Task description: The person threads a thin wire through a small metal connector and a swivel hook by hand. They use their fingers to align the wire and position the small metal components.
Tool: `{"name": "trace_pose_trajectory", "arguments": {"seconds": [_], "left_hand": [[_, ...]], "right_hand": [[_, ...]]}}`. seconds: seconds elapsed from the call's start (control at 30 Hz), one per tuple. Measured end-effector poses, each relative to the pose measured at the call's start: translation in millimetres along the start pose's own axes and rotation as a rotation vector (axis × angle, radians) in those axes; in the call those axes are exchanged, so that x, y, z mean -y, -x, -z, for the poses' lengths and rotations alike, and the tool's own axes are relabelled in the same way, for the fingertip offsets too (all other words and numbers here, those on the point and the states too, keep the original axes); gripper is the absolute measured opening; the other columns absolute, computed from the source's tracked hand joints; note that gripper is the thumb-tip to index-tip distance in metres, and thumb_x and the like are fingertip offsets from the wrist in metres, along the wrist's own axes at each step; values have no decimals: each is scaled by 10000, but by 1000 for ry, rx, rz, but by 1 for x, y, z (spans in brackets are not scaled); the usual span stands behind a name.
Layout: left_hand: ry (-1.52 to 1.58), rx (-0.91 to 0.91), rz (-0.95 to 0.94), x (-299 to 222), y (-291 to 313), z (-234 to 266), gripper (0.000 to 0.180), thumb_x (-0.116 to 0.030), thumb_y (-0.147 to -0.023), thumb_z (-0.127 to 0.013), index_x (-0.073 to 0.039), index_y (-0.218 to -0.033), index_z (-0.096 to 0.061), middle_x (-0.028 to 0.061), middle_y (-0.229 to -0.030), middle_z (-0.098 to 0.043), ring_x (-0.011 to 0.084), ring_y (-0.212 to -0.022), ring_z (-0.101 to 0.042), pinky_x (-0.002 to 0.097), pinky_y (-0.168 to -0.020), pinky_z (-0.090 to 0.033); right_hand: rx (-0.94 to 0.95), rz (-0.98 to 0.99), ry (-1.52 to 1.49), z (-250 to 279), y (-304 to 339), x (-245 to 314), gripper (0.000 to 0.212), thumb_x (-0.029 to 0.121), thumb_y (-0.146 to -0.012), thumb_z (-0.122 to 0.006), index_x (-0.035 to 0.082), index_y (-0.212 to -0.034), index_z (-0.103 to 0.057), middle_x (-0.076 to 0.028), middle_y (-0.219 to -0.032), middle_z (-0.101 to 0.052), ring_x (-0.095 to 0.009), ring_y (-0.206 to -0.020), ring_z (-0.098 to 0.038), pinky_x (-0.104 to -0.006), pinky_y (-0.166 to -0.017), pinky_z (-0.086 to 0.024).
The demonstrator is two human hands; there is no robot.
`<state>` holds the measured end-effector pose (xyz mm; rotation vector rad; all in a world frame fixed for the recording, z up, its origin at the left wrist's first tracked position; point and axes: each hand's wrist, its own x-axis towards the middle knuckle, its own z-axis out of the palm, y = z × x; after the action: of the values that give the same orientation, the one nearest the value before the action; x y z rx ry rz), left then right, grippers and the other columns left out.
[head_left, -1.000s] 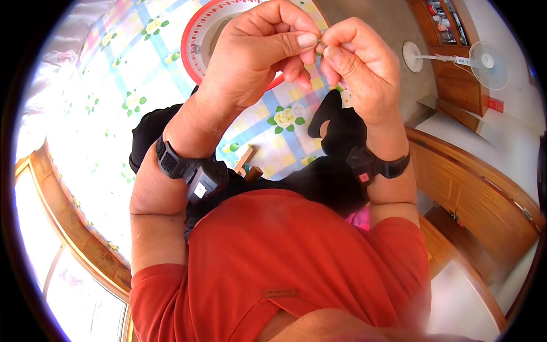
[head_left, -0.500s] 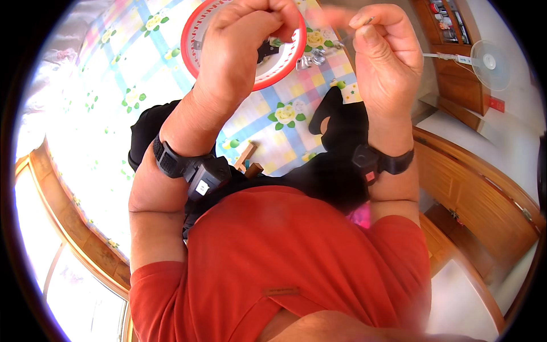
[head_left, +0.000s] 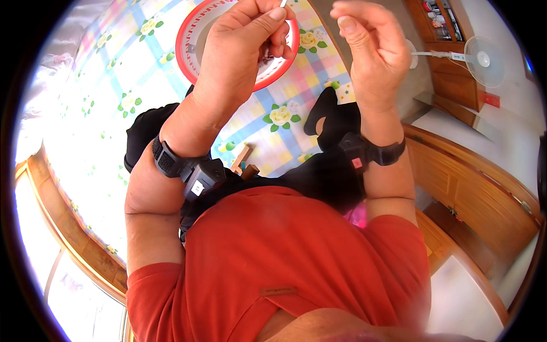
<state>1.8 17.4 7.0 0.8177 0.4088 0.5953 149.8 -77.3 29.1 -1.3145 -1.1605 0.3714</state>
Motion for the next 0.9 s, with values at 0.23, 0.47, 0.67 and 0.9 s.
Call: {"name": "trace_pose_trajectory", "arguments": {"seconds": [0.23, 0.47, 0.67, 0.9], "left_hand": [[-32, -39, 50, 6, -5, 7, 127, -126, -958, -488, -18, -931, -551, 20, -705, -502, 104, -630, -446, 266, -653, -413], [-53, -10, 75, 6, -4, 0, 150, -150, -944, -532, -28, -874, -586, 2, -630, -511, 74, -548, -438, 209, -523, -357], [-76, 106, 231, -2, 11, -13, 151, -144, -930, -542, -4, -899, -590, -18, -618, -475, 63, -520, -387, 216, -525, -359], [-123, 139, 283, -2, 16, -17, 148, -148, -925, -543, -9, -913, -592, -29, -627, -464, 59, -533, -380, 215, -523, -340]], "right_hand": [[178, -127, -245, 6, 6, -14, 113, 140, -958, -523, 29, -978, -537, -72, -706, -564, -116, -598, -460, -226, -596, -390], [538, -344, -1135, 7, -3, -18, 131, 185, -950, -542, 75, -882, -523, 10, -572, -506, -76, -480, -376, -231, -455, -321], [875, -371, -1516, 14, -5, -26, 174, 153, -919, -560, 63, -776, -516, 17, -486, -476, -95, -368, -339, -236, -353, -253], [1011, -283, -1658, 10, -5, -34, 161, 144, -908, -568, 32, -793, -545, 1, -502, -506, -108, -367, -383, -238, -348, -277]]}}
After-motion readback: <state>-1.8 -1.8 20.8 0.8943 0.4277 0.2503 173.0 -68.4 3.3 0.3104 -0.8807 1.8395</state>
